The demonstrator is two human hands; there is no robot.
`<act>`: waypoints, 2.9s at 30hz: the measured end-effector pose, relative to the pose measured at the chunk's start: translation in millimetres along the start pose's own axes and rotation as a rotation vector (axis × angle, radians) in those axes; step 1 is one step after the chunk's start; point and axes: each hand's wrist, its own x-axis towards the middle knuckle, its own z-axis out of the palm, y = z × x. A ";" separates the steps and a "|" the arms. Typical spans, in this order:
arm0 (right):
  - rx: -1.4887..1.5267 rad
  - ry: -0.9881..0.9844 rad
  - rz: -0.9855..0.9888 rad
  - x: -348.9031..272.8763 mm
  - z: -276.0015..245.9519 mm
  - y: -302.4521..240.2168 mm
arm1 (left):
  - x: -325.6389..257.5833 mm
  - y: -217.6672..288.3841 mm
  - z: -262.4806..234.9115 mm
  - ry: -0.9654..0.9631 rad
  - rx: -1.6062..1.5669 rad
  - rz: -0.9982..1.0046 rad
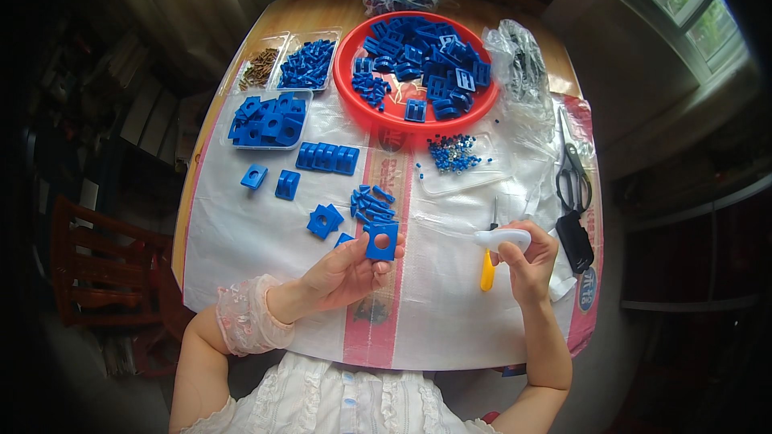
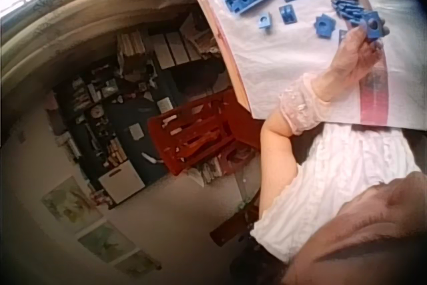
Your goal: Assembling blue plastic fixture components by applying glue and joining parts.
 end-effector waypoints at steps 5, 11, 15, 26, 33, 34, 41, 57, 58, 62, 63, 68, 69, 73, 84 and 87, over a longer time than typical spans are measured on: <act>0.004 -0.009 0.008 0.2 -2.1 2.2 | -0.6 0.2 0.5 0.000 0.041 -0.006; 0.003 -0.008 0.009 0.4 -1.5 1.9 | -0.7 0.4 0.6 -0.003 0.057 -0.007; 0.018 -0.018 0.004 1.4 -3.4 2.8 | -0.5 -0.1 -0.7 -0.014 0.062 0.002; -0.001 -0.003 0.013 0.1 -0.2 0.5 | 0.0 -1.0 -1.9 -0.013 0.037 0.009; -0.015 -0.010 0.009 0.1 -1.3 0.2 | -0.9 -0.6 0.3 -0.011 0.032 0.009; -0.015 -0.013 0.006 0.2 -1.7 0.5 | -0.8 -0.4 -0.2 -0.011 0.038 0.002; -0.022 0.020 0.012 -0.2 1.9 0.4 | -0.4 -0.2 -1.4 -0.017 0.052 0.003; -0.010 -0.006 0.003 -0.1 -1.8 1.2 | -0.9 0.3 -0.5 -0.014 0.045 0.000; -0.016 -0.006 0.001 -0.2 -2.1 1.4 | -1.0 0.4 -0.1 -0.012 0.045 0.001; -0.010 0.005 -0.003 -0.8 1.2 0.0 | -0.4 -0.4 -1.8 -0.011 0.042 0.001; -0.013 0.015 -0.001 -0.8 2.5 -0.1 | -0.6 -0.1 -1.8 -0.013 0.042 0.000; 0.007 -0.016 0.001 -0.4 -2.2 2.0 | -1.3 0.4 -0.1 -0.008 0.044 -0.006; 0.009 -0.018 0.001 -0.4 -2.7 2.6 | -1.2 0.3 -0.4 -0.007 0.045 -0.006; 0.002 -0.014 0.006 -0.3 -2.2 2.0 | -0.9 0.6 -0.6 -0.008 0.044 -0.008; 0.008 -0.001 -0.003 -0.6 -1.5 1.6 | -1.0 0.2 -0.7 -0.011 0.047 0.000; 0.013 -0.007 -0.004 -0.1 -1.3 0.8 | -0.8 -0.3 -1.6 -0.012 0.042 0.002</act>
